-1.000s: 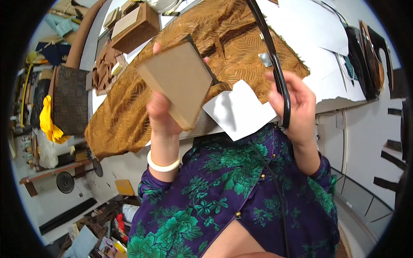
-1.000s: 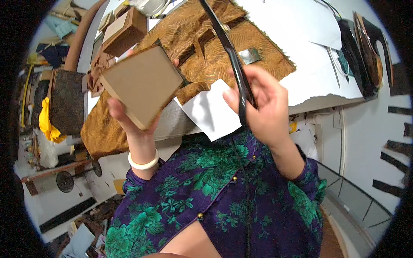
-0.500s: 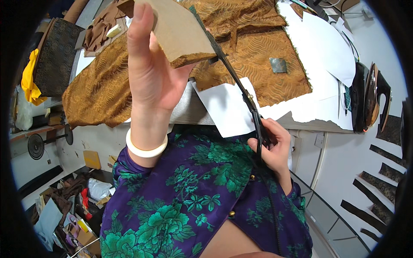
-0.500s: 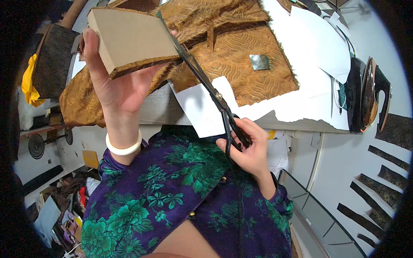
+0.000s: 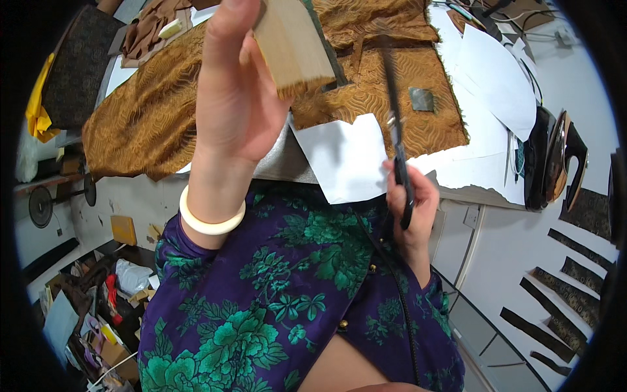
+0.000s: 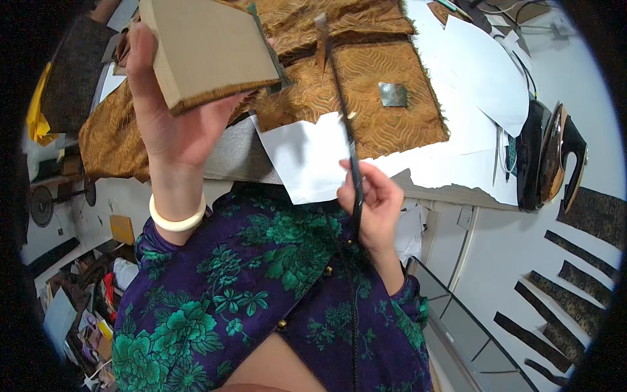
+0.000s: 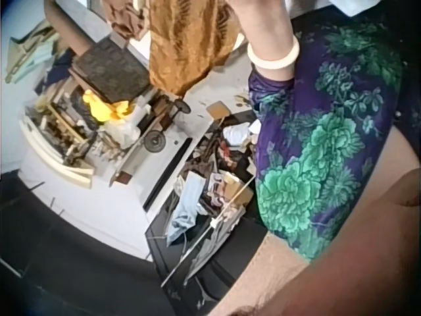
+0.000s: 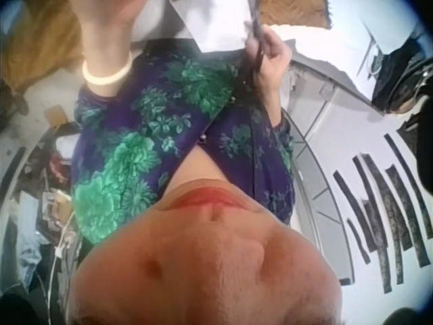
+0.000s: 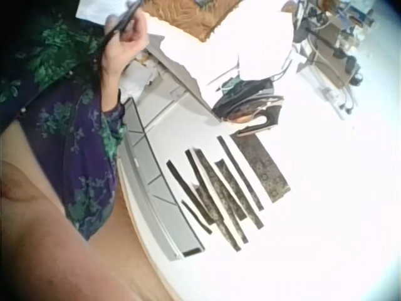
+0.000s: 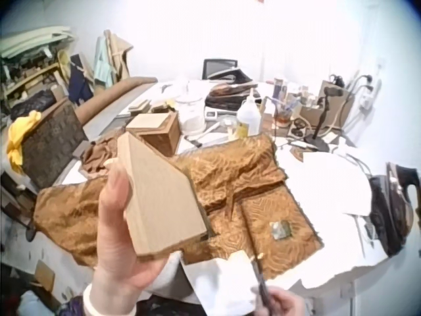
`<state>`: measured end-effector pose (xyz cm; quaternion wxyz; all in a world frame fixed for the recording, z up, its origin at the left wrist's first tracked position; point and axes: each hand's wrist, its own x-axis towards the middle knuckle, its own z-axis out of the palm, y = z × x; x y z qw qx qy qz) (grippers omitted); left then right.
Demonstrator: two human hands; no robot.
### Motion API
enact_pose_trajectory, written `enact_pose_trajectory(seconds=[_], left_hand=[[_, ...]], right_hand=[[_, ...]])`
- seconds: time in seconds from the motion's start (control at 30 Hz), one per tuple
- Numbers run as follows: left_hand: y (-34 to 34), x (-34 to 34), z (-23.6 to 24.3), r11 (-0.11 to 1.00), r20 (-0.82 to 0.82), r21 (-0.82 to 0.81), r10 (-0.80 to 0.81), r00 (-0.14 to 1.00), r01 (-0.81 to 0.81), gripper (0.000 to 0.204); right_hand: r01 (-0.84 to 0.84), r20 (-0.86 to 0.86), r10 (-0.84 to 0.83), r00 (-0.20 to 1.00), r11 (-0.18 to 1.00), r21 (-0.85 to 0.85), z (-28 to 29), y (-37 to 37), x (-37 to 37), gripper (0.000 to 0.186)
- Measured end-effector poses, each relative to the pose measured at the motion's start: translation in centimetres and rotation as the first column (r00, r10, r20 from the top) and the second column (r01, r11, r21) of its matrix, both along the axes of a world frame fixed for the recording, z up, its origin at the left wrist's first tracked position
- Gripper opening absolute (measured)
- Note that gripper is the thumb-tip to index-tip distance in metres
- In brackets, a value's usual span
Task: The person aligns a patterned fabric with a yellow template, trims the fabric with scissors, and uses an iron to press the edges. They then cut the template and continue trimming the fabric to shape.
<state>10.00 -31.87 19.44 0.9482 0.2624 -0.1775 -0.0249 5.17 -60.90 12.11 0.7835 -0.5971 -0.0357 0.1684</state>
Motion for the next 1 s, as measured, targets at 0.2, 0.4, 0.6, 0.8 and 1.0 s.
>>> enact_pose_trajectory(seconds=[0.2, 0.4, 0.6, 0.8, 1.0], left_hand=[[-5.4, -3.7, 0.8, 0.933, -0.070, 0.312, 0.208, 0.976, -0.177, 0.071], [-6.7, -5.6, 1.3, 0.860, -0.127, 0.461, 0.307, 0.943, -0.218, 0.078], [-6.4, -5.5, 0.6, 0.915, -0.142, 0.361, 0.247, 0.958, -0.183, 0.078], [-7.2, -5.1, 0.7, 0.914, -0.070, 0.347, 0.250, 0.966, -0.211, 0.078], [-7.1, -4.4, 0.2, 0.921, -0.062, 0.317, 0.257, 0.964, -0.225, 0.078]], right_hand=[[0.165, 0.263, -0.188, 0.946, 0.980, 0.109, 4.8, 5.2, 6.1, 0.047], [0.192, 0.320, -0.207, 0.925, 0.978, 0.077, 4.7, 6.5, 7.9, 0.042], [0.197, 0.285, -0.211, 0.935, 0.977, 0.077, 3.9, 6.3, 8.2, 0.038], [0.200, 0.278, -0.210, 0.937, 0.978, 0.065, 4.3, 6.6, 8.7, 0.040], [0.195, 0.235, -0.207, 0.950, 0.978, 0.074, 3.9, 6.2, 9.2, 0.038]])
